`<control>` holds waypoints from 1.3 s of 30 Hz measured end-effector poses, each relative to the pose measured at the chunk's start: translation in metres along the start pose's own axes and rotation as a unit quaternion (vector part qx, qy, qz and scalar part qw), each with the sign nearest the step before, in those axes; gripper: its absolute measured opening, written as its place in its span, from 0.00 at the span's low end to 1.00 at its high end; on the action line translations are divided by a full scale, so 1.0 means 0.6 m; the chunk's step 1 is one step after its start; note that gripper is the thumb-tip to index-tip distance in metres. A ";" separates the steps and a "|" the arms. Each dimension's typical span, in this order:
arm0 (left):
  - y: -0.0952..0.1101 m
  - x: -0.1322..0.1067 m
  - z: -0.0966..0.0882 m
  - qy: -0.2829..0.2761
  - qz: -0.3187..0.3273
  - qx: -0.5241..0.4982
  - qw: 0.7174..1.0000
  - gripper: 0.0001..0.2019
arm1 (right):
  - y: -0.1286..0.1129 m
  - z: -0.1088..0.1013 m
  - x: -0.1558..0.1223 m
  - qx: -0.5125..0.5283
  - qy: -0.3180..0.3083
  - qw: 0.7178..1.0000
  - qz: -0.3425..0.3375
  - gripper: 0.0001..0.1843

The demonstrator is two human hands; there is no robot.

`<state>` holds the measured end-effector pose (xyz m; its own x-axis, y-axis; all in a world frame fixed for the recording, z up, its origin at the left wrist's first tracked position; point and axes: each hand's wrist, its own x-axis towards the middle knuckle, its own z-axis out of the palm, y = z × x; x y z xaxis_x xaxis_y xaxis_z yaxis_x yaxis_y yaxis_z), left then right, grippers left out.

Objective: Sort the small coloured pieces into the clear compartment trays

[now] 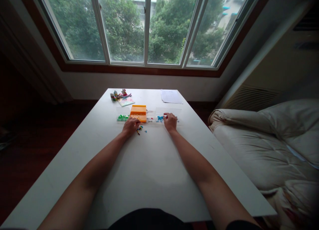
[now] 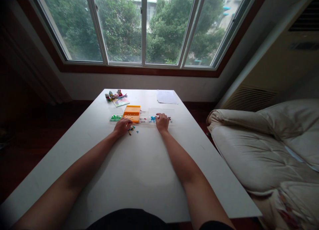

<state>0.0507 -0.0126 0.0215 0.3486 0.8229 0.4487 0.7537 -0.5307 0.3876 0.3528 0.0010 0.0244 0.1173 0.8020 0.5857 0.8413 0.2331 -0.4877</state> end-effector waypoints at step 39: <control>0.009 0.000 -0.032 -0.140 0.045 -0.138 0.979 0.05 | -0.091 0.031 -0.060 0.039 -0.229 0.946 -0.225 0.07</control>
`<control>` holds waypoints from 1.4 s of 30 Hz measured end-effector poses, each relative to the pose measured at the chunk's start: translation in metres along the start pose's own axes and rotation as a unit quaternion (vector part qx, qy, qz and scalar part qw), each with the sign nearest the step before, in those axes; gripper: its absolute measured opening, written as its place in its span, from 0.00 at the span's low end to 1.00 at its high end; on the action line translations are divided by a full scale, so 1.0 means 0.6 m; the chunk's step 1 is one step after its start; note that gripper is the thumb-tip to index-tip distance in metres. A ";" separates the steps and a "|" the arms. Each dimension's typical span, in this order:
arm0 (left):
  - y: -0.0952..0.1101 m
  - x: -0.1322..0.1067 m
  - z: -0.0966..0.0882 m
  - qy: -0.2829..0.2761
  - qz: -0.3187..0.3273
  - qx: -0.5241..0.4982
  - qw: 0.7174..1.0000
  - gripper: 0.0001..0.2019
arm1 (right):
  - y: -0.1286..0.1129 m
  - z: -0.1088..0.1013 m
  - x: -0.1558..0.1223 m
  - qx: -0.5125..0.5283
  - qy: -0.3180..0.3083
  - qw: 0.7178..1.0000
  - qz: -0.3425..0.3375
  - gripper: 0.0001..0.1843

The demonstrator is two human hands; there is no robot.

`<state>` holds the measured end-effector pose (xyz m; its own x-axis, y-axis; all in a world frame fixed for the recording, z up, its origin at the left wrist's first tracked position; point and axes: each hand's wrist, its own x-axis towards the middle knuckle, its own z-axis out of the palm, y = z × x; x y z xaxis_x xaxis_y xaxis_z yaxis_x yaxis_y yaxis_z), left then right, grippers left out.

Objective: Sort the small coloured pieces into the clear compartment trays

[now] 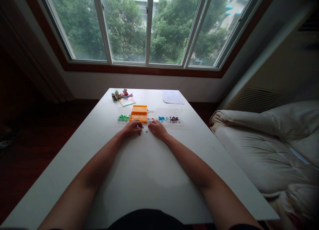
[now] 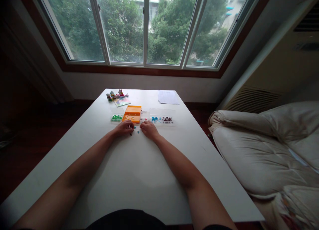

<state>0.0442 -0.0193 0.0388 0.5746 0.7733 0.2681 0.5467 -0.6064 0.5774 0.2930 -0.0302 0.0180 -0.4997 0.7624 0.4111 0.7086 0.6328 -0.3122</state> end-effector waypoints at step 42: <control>-0.025 0.001 0.011 -0.002 0.034 -0.023 0.999 0.09 | 0.002 0.027 0.007 0.062 -0.003 0.990 -0.123 0.11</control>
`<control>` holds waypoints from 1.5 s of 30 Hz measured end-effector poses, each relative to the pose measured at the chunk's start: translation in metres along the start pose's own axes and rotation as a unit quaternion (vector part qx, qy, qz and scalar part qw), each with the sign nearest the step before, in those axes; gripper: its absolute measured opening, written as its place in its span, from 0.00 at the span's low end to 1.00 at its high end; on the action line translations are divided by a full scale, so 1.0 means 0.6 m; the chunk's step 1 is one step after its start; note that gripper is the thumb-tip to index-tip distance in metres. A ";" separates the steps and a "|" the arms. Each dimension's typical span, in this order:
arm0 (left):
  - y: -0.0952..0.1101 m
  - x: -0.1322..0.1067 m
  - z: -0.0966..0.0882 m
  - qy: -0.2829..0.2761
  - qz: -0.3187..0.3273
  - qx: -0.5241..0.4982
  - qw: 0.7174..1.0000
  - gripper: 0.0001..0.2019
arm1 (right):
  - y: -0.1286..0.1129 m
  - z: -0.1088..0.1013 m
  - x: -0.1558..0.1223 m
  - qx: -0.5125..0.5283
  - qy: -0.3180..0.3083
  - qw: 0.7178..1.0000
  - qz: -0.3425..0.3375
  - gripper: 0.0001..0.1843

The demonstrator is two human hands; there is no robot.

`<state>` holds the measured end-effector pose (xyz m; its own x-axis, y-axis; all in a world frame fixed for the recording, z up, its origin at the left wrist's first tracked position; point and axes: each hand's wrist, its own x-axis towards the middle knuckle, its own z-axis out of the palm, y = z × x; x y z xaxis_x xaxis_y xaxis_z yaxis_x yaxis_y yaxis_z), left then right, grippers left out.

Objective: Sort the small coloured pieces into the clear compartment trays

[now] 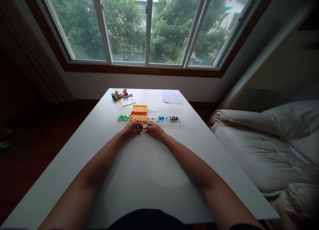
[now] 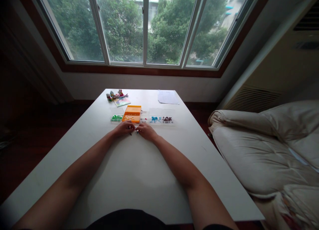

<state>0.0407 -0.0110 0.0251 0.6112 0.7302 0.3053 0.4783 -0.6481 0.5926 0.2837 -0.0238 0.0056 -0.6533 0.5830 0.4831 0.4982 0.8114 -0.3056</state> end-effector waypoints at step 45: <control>-0.072 0.000 -0.043 0.464 -0.273 -0.371 0.757 0.17 | -0.015 -0.012 0.000 -0.022 0.022 0.999 0.042 0.08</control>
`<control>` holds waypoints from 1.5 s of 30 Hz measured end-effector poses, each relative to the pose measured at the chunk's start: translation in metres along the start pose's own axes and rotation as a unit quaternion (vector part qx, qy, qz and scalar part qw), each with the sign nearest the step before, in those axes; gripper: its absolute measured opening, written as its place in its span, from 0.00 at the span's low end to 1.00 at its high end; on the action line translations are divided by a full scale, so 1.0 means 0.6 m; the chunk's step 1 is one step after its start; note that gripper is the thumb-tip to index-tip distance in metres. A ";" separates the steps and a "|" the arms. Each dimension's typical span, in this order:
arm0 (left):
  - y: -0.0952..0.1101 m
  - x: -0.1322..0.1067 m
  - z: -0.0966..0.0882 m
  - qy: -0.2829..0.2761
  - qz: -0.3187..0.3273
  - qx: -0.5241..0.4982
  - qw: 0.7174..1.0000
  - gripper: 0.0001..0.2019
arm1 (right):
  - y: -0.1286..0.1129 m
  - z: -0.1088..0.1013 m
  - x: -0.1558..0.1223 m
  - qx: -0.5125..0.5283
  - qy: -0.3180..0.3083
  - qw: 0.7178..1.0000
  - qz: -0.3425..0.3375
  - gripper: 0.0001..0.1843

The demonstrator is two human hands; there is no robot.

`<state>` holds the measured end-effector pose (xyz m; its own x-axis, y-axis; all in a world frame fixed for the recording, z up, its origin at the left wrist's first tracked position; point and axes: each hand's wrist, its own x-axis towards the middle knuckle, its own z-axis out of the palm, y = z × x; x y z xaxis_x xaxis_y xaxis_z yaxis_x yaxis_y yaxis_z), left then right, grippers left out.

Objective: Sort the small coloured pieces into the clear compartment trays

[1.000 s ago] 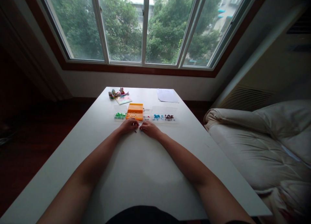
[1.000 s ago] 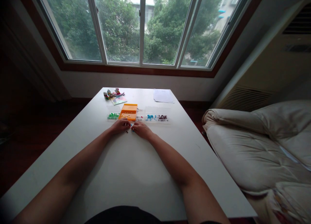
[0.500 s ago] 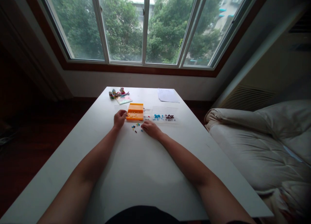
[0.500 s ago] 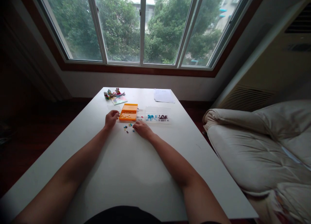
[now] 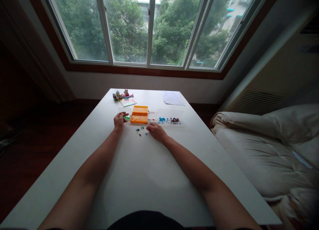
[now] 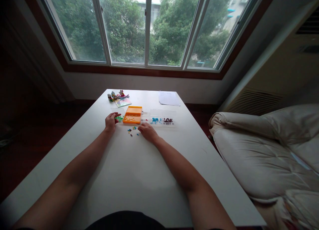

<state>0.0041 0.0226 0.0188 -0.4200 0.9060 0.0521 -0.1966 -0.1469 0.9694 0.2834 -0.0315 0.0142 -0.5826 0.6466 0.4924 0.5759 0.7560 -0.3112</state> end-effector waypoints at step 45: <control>-0.012 -0.050 0.020 -0.246 0.236 0.444 0.829 0.10 | 0.022 -0.009 0.096 0.011 -0.109 0.992 0.057 0.06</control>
<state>0.0291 0.0012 0.0129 0.1906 0.9150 0.3556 0.7082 -0.3791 0.5957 0.2603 0.0154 0.0428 -0.6266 0.7325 0.2663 0.6335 0.6777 -0.3733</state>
